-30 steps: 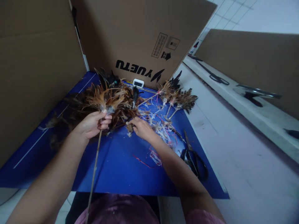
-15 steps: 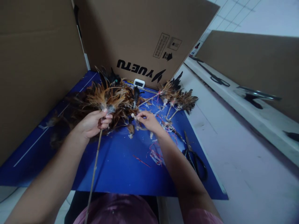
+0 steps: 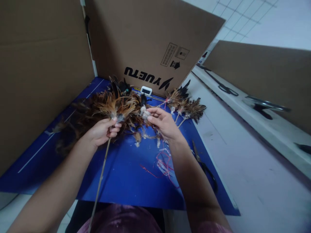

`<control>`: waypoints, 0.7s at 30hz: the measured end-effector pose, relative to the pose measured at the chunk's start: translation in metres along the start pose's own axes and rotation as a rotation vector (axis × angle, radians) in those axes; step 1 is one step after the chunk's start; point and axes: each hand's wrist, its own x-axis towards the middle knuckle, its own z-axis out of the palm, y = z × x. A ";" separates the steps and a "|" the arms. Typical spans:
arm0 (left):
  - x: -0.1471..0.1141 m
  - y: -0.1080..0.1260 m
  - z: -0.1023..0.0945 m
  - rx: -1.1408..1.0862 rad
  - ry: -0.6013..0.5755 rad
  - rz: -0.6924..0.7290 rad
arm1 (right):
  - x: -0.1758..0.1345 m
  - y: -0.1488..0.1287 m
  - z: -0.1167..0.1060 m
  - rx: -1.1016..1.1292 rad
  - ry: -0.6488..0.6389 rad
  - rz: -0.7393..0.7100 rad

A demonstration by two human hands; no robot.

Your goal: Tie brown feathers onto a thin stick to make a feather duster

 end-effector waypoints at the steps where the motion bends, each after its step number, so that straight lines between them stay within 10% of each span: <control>1: 0.000 -0.001 0.001 0.003 -0.007 -0.009 | 0.000 -0.008 0.006 -0.111 -0.080 -0.068; 8: 0.003 -0.008 0.004 0.057 -0.020 -0.008 | 0.024 -0.041 0.051 -0.724 -0.577 -0.421; 21: 0.005 -0.014 0.005 -0.032 -0.050 -0.066 | 0.048 -0.039 0.072 -1.169 -0.649 -0.280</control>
